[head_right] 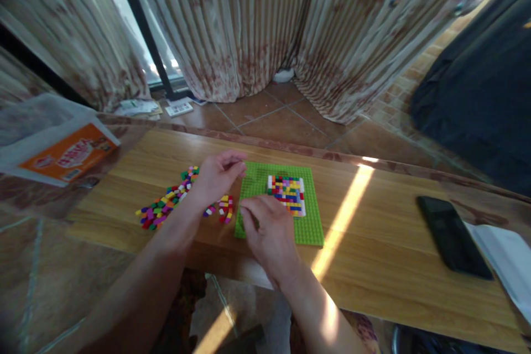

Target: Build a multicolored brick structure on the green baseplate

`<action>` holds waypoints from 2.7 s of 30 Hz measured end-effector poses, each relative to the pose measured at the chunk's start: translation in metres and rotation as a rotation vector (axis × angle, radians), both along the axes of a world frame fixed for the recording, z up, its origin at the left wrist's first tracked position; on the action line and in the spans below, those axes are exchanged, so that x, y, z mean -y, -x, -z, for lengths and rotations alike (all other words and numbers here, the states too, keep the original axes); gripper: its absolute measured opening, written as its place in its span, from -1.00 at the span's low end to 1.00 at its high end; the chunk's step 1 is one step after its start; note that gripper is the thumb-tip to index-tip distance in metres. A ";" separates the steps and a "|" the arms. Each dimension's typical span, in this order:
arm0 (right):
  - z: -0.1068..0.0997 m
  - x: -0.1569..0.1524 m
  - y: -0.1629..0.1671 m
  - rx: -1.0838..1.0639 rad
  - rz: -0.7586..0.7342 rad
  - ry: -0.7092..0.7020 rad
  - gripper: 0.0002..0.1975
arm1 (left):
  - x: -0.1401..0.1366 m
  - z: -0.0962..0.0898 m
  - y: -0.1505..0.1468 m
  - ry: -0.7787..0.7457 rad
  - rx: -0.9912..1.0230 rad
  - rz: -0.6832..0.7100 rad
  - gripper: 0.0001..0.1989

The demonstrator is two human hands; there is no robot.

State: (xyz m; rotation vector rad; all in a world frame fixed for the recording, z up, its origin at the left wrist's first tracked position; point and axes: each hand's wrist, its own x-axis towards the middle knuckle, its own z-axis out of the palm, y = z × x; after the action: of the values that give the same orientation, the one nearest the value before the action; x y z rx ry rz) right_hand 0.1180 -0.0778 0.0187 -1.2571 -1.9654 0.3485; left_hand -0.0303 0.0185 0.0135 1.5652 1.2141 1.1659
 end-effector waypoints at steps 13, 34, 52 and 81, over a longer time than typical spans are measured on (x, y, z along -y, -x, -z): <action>0.021 -0.001 0.027 0.277 -0.102 0.195 -0.51 | -0.001 0.000 0.006 -0.039 -0.003 -0.031 -0.81; 0.023 -0.016 0.030 0.237 -0.123 0.279 -0.72 | 0.002 -0.005 0.005 -0.032 -0.015 -0.015 -0.83; 0.021 -0.017 0.033 0.315 -0.079 0.243 -0.84 | 0.003 -0.004 0.002 0.007 -0.008 0.023 -0.81; -0.006 -0.026 -0.011 -0.170 0.213 0.041 -0.84 | 0.026 -0.027 -0.016 0.753 0.747 0.296 -0.84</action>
State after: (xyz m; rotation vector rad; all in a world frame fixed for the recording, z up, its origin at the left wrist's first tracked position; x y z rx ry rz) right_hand 0.1288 -0.0520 0.0246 -1.4004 -1.6726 0.3765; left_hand -0.0138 -0.0078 0.0403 0.6134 0.7353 0.8241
